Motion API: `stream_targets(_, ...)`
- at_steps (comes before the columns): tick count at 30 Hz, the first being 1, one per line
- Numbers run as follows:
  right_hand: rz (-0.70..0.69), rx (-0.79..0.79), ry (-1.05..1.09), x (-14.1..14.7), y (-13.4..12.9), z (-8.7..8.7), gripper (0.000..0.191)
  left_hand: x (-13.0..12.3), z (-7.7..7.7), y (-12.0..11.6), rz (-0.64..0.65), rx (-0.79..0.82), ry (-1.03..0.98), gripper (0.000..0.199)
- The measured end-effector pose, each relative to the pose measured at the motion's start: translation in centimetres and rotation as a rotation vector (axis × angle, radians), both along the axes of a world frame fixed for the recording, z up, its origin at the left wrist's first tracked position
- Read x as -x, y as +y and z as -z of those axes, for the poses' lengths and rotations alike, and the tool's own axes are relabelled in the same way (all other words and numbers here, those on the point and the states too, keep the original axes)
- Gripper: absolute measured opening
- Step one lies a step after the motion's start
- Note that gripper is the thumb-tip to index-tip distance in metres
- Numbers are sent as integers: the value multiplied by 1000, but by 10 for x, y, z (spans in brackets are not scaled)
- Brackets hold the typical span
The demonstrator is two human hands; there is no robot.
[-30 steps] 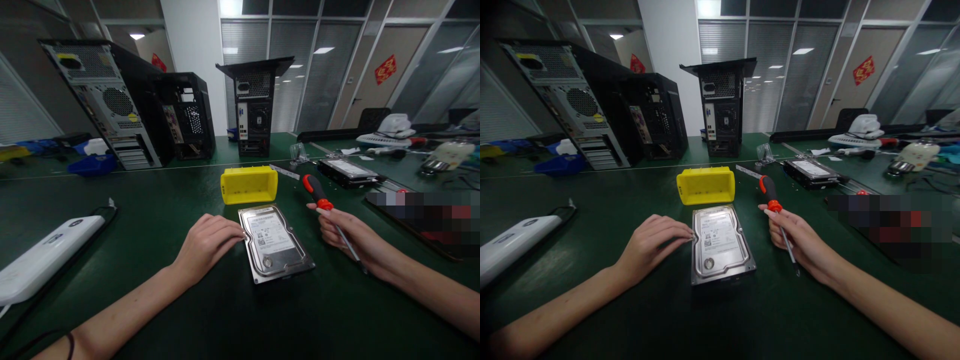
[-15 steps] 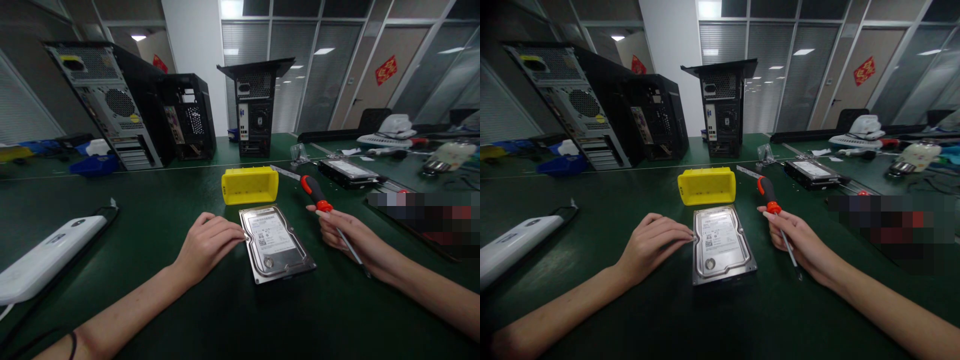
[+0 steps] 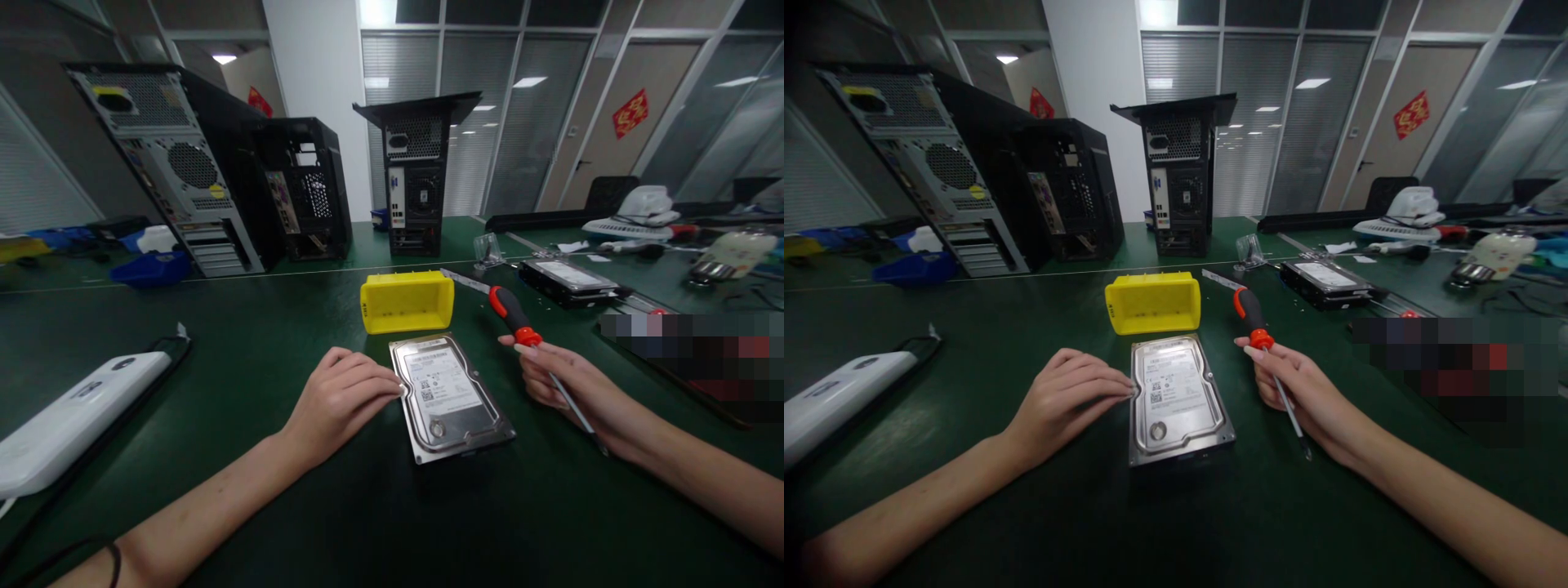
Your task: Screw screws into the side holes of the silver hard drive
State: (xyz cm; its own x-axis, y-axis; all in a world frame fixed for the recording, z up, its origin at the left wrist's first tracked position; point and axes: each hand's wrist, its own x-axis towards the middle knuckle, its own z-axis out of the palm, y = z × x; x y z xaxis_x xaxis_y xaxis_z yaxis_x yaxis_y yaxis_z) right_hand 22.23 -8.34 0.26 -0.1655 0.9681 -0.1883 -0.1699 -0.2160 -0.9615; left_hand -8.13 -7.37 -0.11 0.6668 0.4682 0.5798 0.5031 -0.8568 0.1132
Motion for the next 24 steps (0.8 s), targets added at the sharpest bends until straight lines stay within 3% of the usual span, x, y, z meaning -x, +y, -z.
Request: stream_targets(24, 0, 2, -51, 1, -3, -4, 53, 2, 4, 3, 27, -6, 8, 20)
